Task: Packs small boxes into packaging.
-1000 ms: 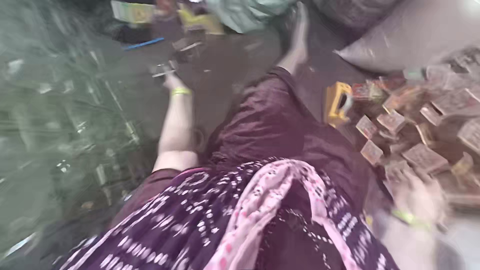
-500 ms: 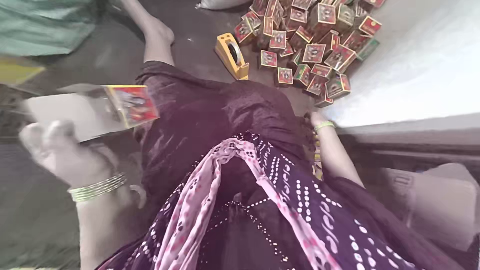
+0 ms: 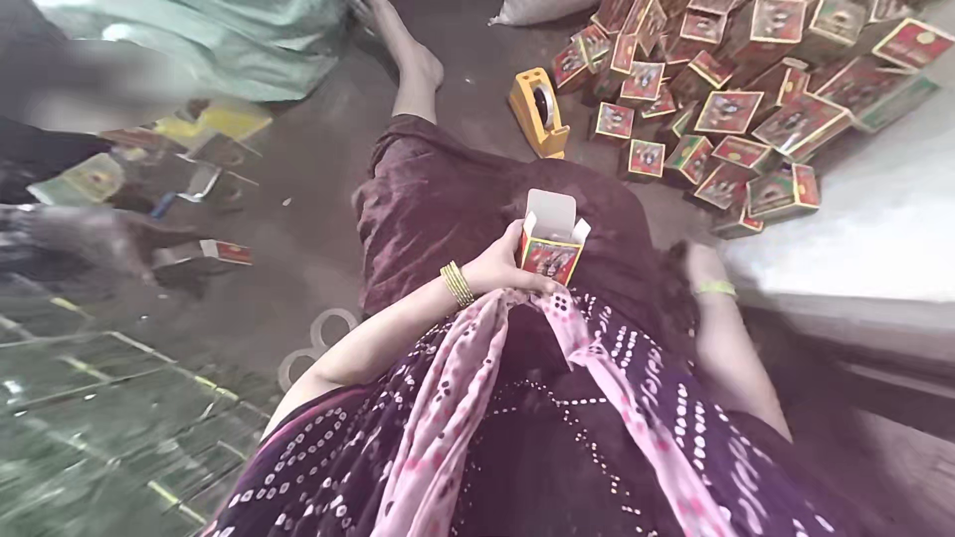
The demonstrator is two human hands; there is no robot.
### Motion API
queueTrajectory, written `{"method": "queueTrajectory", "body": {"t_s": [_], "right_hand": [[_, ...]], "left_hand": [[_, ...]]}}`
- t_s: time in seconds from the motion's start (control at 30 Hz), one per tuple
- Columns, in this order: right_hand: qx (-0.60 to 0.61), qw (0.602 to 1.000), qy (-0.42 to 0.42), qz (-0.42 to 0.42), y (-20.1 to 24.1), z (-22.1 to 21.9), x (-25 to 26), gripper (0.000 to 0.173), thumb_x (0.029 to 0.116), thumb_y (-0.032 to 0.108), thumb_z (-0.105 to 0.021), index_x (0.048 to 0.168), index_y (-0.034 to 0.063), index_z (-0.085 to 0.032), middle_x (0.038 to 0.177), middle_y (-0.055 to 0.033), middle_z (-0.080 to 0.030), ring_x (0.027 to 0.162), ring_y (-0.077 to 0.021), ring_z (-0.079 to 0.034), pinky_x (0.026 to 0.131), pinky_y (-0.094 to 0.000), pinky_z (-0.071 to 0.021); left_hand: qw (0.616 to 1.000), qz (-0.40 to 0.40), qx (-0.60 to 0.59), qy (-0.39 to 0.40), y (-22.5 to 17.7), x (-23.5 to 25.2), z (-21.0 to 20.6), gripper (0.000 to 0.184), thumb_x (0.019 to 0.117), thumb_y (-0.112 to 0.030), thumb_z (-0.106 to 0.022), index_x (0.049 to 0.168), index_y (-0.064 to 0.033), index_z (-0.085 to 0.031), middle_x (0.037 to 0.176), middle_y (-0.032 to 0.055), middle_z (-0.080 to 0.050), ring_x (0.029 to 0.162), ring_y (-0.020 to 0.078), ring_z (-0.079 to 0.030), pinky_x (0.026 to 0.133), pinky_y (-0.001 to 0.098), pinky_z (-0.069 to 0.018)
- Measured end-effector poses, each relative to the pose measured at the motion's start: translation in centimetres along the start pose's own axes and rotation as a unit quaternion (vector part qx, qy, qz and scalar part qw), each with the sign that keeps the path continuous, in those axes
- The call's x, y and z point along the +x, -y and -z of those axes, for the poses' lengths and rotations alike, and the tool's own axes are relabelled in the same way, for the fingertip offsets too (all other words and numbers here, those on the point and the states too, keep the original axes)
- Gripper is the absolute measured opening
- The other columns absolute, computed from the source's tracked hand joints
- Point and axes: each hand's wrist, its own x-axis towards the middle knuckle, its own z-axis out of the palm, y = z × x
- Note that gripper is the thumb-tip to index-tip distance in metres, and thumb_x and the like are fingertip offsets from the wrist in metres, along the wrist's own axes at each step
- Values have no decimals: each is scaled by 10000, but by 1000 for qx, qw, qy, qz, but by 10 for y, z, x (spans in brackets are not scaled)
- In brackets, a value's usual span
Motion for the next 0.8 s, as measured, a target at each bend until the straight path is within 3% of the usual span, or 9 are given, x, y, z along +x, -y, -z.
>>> {"method": "queueTrajectory", "body": {"t_s": [0.07, 0.13, 0.17, 0.23, 0.33, 0.43, 0.6, 0.7, 0.8], "right_hand": [[128, 984, -108, 62, 19, 14, -11, 360, 1053, 222, -557, 1315, -22, -600, 1224, -298, -659, 1167, -457, -636, 1020, -645, -468], [287, 912, -209, 205, 46, 31, -29, 350, 1039, 227, -594, 1310, 5, -575, 1202, -181, -674, 1071, -267, -687, 966, -471, -559], [341, 859, -231, 303, 63, 41, -43, 328, 1026, 199, -619, 1290, 7, -585, 1237, -140, -659, 1089, -195, -674, 965, -400, -569], [352, 767, -240, 480, 95, 62, -73, 233, 996, 173, -657, 1166, 13, -654, 1247, -121, -625, 1139, -173, -623, 966, -347, -554], [247, 702, -226, 629, 137, 73, -108, 128, 974, 183, -689, 1045, 101, -756, 1111, -75, -702, 1125, -213, -627, 1004, -418, -509], [93, 676, -233, 693, 168, 62, -115, 197, 994, 91, -625, 1097, 157, -780, 1104, -52, -737, 1090, -258, -652, 967, -498, -493], [-4, 637, -207, 743, 199, 27, -116, 222, 1003, 25, -544, 1023, 100, -752, 1031, -60, -741, 1052, -257, -662, 936, -478, -497], [-40, 669, -158, 726, 204, 18, -118, 297, 1006, 142, -478, 1114, 111, -752, 1092, -27, -743, 1171, -247, -620, 957, -474, -449], [-42, 720, -104, 685, 205, 20, -120, 365, 1018, 290, -447, 1174, 179, -758, 1220, -13, -724, 1287, -263, -546, 1026, -534, -382]], "left_hand": [[998, -9, 40, -50, 5, 5, -3, 1028, 713, -252, -930, 1512, -102, -301, 1209, 82, -685, 1053, 124, -700, 947, 355, -595], [995, -35, 42, -83, 4, 9, 0, 971, 730, -194, -919, 1496, -87, -332, 1213, 75, -687, 1072, 122, -695, 962, 347, -589], [994, -52, 36, -92, 2, 11, 3, 958, 730, -145, -917, 1493, -76, -342, 1229, 75, -689, 1090, 125, -695, 974, 341, -588], [990, -82, 42, -107, 4, 16, 9, 929, 717, -83, -908, 1480, -55, -378, 1235, 76, -687, 1098, 128, -692, 977, 337, -587], [985, -106, 74, -112, 12, 20, 18, 875, 702, -68, -905, 1438, -18, -435, 1209, 80, -699, 1092, 118, -692, 980, 334, -581], [979, -127, 120, -102, 18, 17, 23, 817, 692, -86, -881, 1394, 16, -475, 1152, 86, -712, 1051, 102, -696, 956, 332, -584], [979, -114, 161, -52, 20, 10, 27, 718, 742, -62, -829, 1378, -7, -500, 1110, 68, -712, 1013, 72, -685, 936, 317, -571], [984, -118, 125, -55, 28, 11, 30, 777, 749, -51, -826, 1420, 7, -439, 1087, 52, -714, 988, 39, -685, 919, 271, -575], [981, -125, 137, -63, 31, 16, 32, 815, 761, -75, -821, 1446, 30, -392, 1152, 101, -696, 1056, 78, -680, 968, 298, -559]]}}
